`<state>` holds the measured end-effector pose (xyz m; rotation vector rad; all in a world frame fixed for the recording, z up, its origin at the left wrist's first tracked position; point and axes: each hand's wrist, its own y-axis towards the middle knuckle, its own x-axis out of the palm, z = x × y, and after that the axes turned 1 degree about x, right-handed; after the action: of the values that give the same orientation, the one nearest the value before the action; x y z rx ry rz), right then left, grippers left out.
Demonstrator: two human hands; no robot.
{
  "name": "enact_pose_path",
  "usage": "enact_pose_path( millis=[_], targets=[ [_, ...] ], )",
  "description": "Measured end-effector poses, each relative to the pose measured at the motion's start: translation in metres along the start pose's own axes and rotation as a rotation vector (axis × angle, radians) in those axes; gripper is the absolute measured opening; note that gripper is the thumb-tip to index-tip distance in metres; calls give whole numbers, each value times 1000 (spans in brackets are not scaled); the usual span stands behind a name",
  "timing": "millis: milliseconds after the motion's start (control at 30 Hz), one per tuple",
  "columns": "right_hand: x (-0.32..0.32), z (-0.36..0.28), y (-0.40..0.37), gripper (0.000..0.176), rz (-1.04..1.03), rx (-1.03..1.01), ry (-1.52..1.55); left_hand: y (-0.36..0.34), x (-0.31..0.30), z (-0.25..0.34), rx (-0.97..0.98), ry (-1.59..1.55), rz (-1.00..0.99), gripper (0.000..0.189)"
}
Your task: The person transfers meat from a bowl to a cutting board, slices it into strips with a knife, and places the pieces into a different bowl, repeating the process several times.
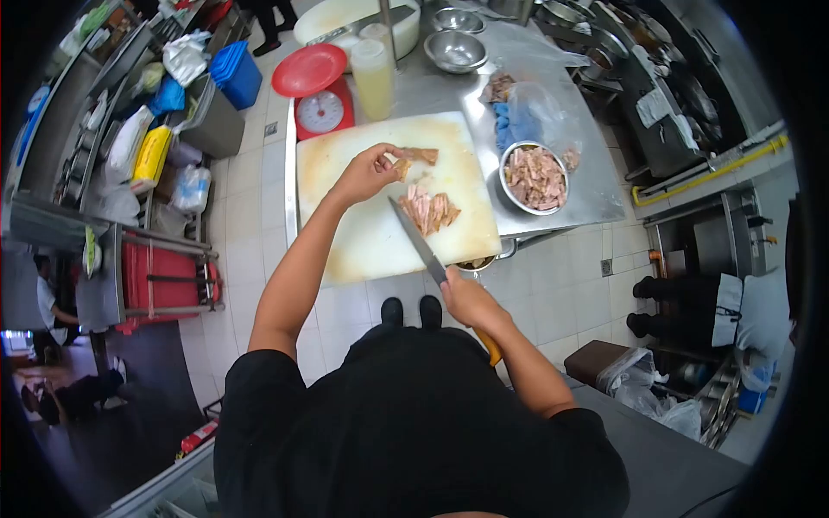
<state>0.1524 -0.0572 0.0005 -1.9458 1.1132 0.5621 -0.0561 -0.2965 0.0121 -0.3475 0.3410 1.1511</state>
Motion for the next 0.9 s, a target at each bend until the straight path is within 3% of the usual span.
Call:
enact_pose_path(
  millis=[67, 133, 167, 233, 300, 400, 467, 500, 567, 600, 667, 700, 767, 900],
  targets=[
    [-4, 0, 1, 25, -53, 43, 118, -35, 1, -12, -153, -107, -28, 32],
    [-10, -2, -1, 25, -109, 74, 91, -66, 6, -30, -292, -796, -29, 32],
    [-11, -1, 1, 26, -106, 57, 75, -79, 8, -36, -294, -799, -6, 32],
    [-23, -15, 1, 27, -141, 68, 44, -102, 16, -42, -195, -1177, 37, 28],
    [-33, -24, -2, 28, -143, 45, 39, -114, 21, -45, -187, -1235, 80, 28],
    [-38, -37, -2, 26, -209, 103, 125, -123, 36, -47, -236, -1009, 223, 30],
    [-35, -36, -1, 26, -194, 74, 138, -124, 46, -53, -245, -529, 292, 33],
    [-35, -36, -1, 26, -198, 75, 133, -127, 48, -47, -247, -535, 295, 33],
    [-35, -36, 0, 26, -222, 44, 84, -132, 50, -36, -192, -63, 364, 34],
    [-34, -35, -1, 26, -223, 45, 83, -134, 50, -34, -193, -66, 363, 34],
    [-34, -37, -3, 26, -207, 44, 89, -142, 46, -34, 89, 222, 473, 34],
    [-34, -39, -3, 26, -207, 43, 88, -143, 41, -34, 89, 223, 474, 34],
    [-35, -40, -5, 27, -193, 61, 111, -142, 32, -34, 291, 424, 276, 39],
    [-38, -44, -10, 28, -202, 87, 143, -136, 17, -36, 389, 483, 182, 38]
  ],
)
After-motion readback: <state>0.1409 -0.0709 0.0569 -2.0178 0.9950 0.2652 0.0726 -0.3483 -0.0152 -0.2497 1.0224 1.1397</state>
